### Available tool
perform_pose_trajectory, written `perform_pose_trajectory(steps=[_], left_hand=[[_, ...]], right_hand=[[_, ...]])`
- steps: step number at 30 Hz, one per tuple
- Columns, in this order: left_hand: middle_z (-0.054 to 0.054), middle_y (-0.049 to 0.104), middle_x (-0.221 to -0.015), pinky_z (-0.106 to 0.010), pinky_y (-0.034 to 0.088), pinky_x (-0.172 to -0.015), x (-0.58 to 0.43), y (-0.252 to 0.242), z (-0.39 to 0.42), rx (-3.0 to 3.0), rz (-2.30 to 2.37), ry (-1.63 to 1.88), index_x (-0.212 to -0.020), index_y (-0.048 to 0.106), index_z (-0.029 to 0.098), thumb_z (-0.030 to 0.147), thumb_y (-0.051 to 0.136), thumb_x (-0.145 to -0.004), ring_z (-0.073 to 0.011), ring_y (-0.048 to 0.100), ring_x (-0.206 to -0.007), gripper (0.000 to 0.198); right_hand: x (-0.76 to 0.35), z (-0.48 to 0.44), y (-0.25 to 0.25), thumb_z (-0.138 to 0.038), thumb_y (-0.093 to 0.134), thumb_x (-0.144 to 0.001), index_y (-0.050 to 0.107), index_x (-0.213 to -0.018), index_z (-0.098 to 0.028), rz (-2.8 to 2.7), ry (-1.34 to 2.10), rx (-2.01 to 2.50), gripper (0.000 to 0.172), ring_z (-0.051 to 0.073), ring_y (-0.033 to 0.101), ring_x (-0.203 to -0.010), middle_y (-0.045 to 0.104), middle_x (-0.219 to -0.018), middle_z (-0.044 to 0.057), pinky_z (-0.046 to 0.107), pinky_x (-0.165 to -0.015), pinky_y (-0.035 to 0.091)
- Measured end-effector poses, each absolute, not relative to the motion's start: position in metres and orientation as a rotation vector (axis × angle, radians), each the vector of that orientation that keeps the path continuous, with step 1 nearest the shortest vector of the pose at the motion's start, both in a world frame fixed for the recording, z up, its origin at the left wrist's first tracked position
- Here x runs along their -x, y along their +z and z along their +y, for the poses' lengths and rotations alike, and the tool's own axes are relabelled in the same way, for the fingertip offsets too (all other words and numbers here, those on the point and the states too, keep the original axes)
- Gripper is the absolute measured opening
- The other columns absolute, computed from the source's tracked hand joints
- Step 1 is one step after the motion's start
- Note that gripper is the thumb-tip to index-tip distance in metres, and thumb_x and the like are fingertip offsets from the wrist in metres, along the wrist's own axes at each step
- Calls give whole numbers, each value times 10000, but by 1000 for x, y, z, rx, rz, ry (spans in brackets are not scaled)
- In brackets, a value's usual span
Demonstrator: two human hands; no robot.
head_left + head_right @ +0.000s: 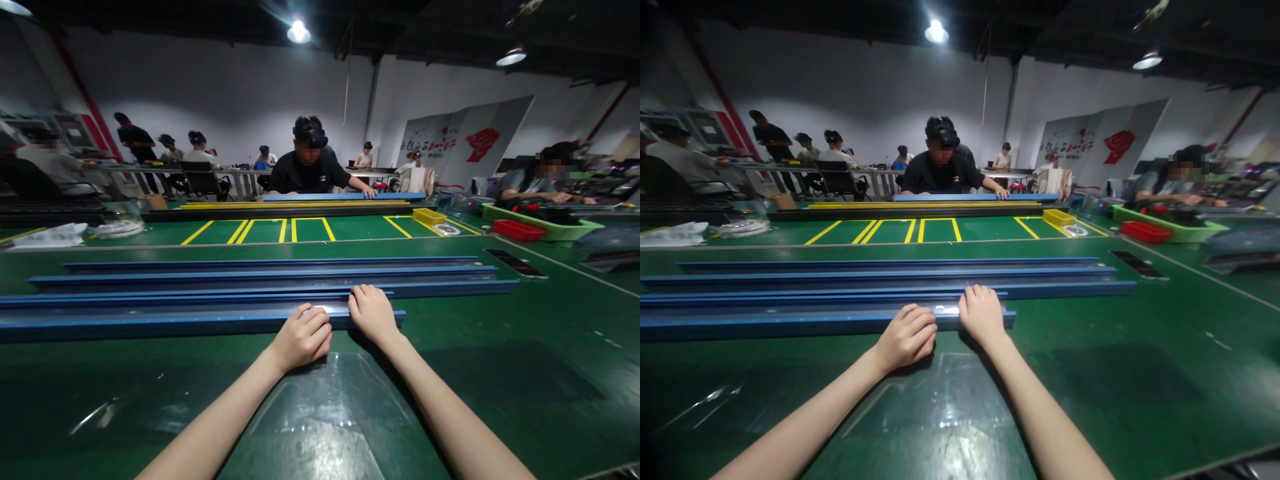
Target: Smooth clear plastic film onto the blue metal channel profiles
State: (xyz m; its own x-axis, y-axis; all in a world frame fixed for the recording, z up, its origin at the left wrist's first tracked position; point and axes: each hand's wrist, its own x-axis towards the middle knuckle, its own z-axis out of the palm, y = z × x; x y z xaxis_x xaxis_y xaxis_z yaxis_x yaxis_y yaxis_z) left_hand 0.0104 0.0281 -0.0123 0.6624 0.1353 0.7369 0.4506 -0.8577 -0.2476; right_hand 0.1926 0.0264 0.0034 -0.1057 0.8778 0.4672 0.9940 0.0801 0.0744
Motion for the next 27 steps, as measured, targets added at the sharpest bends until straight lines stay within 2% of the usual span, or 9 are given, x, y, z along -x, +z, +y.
perform_pose_trajectory(steps=[6,13,16,19,21,24,27], left_hand=[[-30,564,-686,-295,387,-782,-9,-10,26,2522,-419,-991,-601,529,167,177,409,-774,-148,513,-800,211],[-15,464,-520,-267,391,-621,-11,-9,28,2517,-381,-953,-491,483,162,193,407,-774,-131,448,-601,295],[-6,449,-486,-274,390,-638,-11,-9,28,2498,-380,-983,-470,475,164,194,406,-778,-119,427,-560,317],[-3,469,-475,-295,388,-716,-11,-11,29,2498,-375,-999,-469,484,163,195,400,-786,-112,442,-560,330],[-2,481,-458,-287,384,-694,-11,-11,30,2538,-373,-957,-466,491,162,201,386,-800,-108,451,-541,352],[-10,525,-463,-297,372,-659,-14,-2,26,2685,-483,-751,-498,527,161,233,352,-828,-112,478,-516,381],[-40,610,-579,-332,366,-680,-16,16,16,2849,-750,-482,-603,585,159,331,370,-834,-147,538,-568,359]], right_hand=[[-194,26,3,-257,289,-854,569,-844,-157,-2078,-536,1864,297,167,478,-787,590,-801,64,272,-730,248],[-195,27,2,-257,282,-857,567,-860,-152,-2098,-517,1857,304,164,474,-787,584,-798,68,269,-735,250],[-195,27,3,-256,277,-858,566,-872,-150,-2106,-512,1865,308,165,475,-791,582,-796,70,268,-734,256],[-195,26,4,-255,274,-860,565,-891,-147,-2103,-505,1875,313,166,479,-801,582,-805,70,267,-742,263],[-196,25,5,-260,274,-862,563,-911,-147,-2114,-494,1868,314,165,482,-810,582,-816,70,265,-750,269],[-198,23,6,-277,271,-867,555,-952,-148,-2158,-469,1842,323,167,485,-837,583,-844,73,267,-763,281],[-201,22,5,-285,262,-871,541,-1007,-140,-2192,-442,1806,342,170,481,-884,577,-906,80,270,-783,294]])
